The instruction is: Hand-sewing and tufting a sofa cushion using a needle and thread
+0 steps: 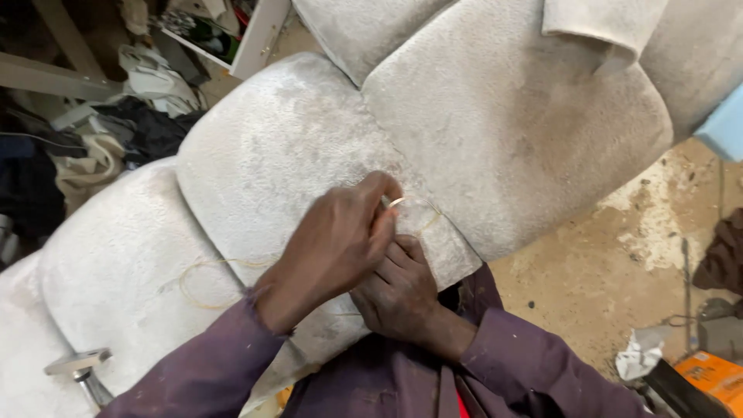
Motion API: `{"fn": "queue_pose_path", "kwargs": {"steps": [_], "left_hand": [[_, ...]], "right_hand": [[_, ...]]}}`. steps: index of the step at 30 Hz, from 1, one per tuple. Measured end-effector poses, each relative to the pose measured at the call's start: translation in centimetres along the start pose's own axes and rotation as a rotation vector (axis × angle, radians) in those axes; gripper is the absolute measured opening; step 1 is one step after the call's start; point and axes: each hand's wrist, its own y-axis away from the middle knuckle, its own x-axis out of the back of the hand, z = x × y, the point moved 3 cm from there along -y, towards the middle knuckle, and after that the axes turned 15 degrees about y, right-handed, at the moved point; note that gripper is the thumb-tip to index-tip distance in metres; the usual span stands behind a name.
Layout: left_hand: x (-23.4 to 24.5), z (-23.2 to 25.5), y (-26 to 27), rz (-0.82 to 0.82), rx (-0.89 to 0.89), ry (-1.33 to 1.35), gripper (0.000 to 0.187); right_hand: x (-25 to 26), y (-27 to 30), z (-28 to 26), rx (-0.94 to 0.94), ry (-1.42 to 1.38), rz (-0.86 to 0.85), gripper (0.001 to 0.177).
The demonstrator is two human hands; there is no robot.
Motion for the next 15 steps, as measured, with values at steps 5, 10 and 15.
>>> {"fn": "queue_pose_path", "kwargs": {"steps": [5, 10, 15], "left_hand": [[-1.9, -1.3, -0.5, -0.074, -0.057, -0.380, 0.021], [-2.6, -1.7, -4.0, -0.129, -0.287, -0.596, 0.023], [-1.3, -2.0, -6.0, -0.406, -0.230, -0.618, 0.047]], "right_hand": [[-1.7, 2.3, 0.5, 0.003, 0.006, 0.000, 0.035], [-1.4, 2.2, 0.2, 0.000, 0.049, 0.005, 0.035], [0.7, -1.6, -0.3, 0.032, 0.028, -0.060, 0.024]]}}
